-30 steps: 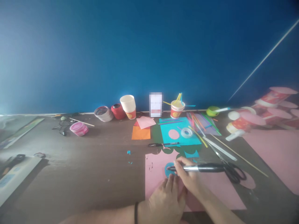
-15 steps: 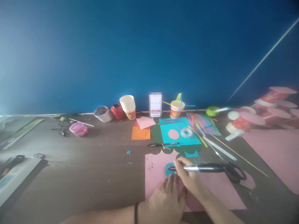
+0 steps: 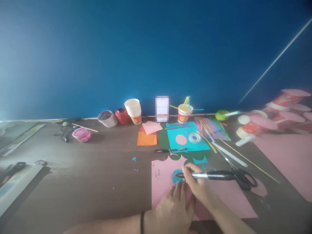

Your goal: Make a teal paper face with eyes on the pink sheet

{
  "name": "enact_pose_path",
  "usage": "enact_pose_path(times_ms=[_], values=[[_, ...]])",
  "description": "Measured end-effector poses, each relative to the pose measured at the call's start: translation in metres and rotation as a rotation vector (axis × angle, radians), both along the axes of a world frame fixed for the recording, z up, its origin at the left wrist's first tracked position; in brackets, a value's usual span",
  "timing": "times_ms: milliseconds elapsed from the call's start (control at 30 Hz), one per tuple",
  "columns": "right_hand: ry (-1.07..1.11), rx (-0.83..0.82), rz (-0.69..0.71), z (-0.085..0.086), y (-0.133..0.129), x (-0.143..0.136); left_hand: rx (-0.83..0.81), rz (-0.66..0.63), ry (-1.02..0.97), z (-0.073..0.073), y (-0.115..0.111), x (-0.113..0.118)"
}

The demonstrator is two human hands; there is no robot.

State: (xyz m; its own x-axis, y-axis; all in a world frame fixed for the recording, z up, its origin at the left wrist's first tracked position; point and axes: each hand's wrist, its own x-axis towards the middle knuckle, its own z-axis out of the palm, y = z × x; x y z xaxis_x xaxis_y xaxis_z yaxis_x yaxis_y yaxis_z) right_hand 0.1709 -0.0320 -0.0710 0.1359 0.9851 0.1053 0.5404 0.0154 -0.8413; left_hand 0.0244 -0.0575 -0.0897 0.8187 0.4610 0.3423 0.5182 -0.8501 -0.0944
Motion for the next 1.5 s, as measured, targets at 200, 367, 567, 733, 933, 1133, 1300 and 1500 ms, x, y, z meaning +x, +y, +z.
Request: enact_pose_path(times_ms=[200,367,567,733,933,1133,1300,1500], values=[[-0.008,-0.001,0.021,0.0002,0.0005,-0.0003,-0.021,0.034,0.016,-0.0048,-0.0024,0.0012],[-0.018,-0.001,0.043,0.0041,0.0,-0.0003,-0.085,-0.003,0.069,-0.0027,-0.0015,-0.0004],[-0.005,-0.002,-0.01,-0.0032,-0.0005,0.0008,-0.016,0.014,0.049,-0.0075,-0.0024,-0.0016],[0.009,0.033,-0.015,-0.0044,-0.0006,0.0012,-0.026,0.007,0.057,-0.006,-0.003,-0.0018],[0.043,0.049,-0.026,-0.0015,-0.0016,0.0004,-0.014,0.04,0.006,-0.0063,-0.0053,0.0003],[0.048,0.022,-0.033,-0.0018,-0.0008,0.0011,0.0,0.052,-0.006,-0.0064,-0.0052,0.0016],[0.054,0.023,-0.05,-0.0049,-0.0002,0.0006,0.0,0.021,0.02,-0.0013,-0.0036,-0.0016],[0.086,0.036,-0.044,-0.0047,-0.0009,0.0005,-0.013,0.055,0.01,-0.0043,-0.0048,-0.0001]])
